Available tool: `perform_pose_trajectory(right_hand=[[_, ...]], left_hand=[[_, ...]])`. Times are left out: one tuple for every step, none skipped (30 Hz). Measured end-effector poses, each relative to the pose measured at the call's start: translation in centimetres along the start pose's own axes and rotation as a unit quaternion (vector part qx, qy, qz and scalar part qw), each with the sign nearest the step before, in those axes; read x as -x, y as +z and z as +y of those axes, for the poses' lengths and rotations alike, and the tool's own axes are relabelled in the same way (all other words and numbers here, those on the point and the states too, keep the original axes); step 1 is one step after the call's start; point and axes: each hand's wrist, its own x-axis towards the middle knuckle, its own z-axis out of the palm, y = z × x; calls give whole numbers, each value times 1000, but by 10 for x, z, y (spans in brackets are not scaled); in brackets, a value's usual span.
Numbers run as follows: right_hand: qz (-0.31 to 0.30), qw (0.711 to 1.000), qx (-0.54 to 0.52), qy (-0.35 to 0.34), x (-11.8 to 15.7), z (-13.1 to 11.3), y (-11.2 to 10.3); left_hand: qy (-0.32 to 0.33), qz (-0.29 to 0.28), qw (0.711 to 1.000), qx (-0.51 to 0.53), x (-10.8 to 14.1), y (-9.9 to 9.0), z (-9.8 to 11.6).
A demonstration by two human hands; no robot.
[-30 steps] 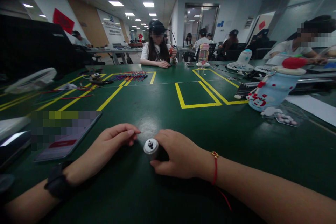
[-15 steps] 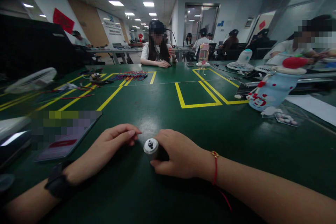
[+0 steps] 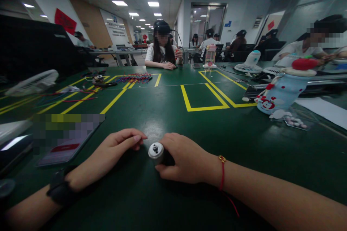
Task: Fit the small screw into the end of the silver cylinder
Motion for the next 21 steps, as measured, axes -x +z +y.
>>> perform_pose_trajectory(right_hand=[[0, 1000, -1, 0, 0, 0, 0], [1, 1000, -1, 0, 0, 0, 0], [1, 1000, -2, 0, 0, 0, 0], [1, 1000, -2, -1, 0, 0, 0], [2, 1000, -2, -1, 0, 0, 0], [3, 1000, -2, -2, 0, 0, 0], [3, 1000, -1, -3, 1, 0, 0], [4, 1000, -1, -5, 1, 0, 0], [4, 1000, 0, -6, 1, 0, 0], [5, 1000, 0, -6, 1, 0, 0], [5, 1000, 0, -6, 1, 0, 0], [4, 1000, 0, -5, 1, 0, 0], [3, 1000, 1, -4, 1, -1, -1], [3, 1000, 1, -3, 1, -1, -1], [2, 1000, 1, -3, 1, -1, -1], [2, 1000, 0, -2, 0, -1, -1], [3, 1000, 0, -2, 0, -1, -1], [3, 1000, 0, -1, 0, -1, 0], [4, 1000, 1, -1, 0, -1, 0], [5, 1000, 1, -1, 0, 0, 0], [6, 1000, 1, -2, 0, 0, 1]], left_hand=[[0, -1, 1000, -1, 0, 0, 0], [-1, -2, 1000, -2, 0, 0, 0], [-1, -2, 1000, -3, 0, 0, 0], [-1, -3, 1000, -4, 0, 0, 0], [1, -4, 1000, -5, 0, 0, 0], [3, -5, 1000, -7, 0, 0, 0], [5, -6, 1000, -9, 0, 0, 0], [7, -7, 1000, -11, 0, 0, 0], [8, -8, 1000, -12, 0, 0, 0], [9, -9, 1000, -14, 0, 0, 0], [10, -10, 1000, -16, -1, 0, -1], [12, -10, 1000, -17, -1, 0, -1], [15, -11, 1000, -18, -1, 0, -2], [18, -11, 1000, -19, -1, 0, -2], [20, -11, 1000, -21, -1, 0, -2], [20, -11, 999, -24, 0, 0, -2], [18, -13, 999, -27, 0, 0, -1], [17, -16, 999, -27, 1, 0, 0], [18, -23, 999, -26, 1, 0, 1], [21, -33, 999, -23, 2, 1, 2], [31, -42, 999, -15, 3, 2, 3]])
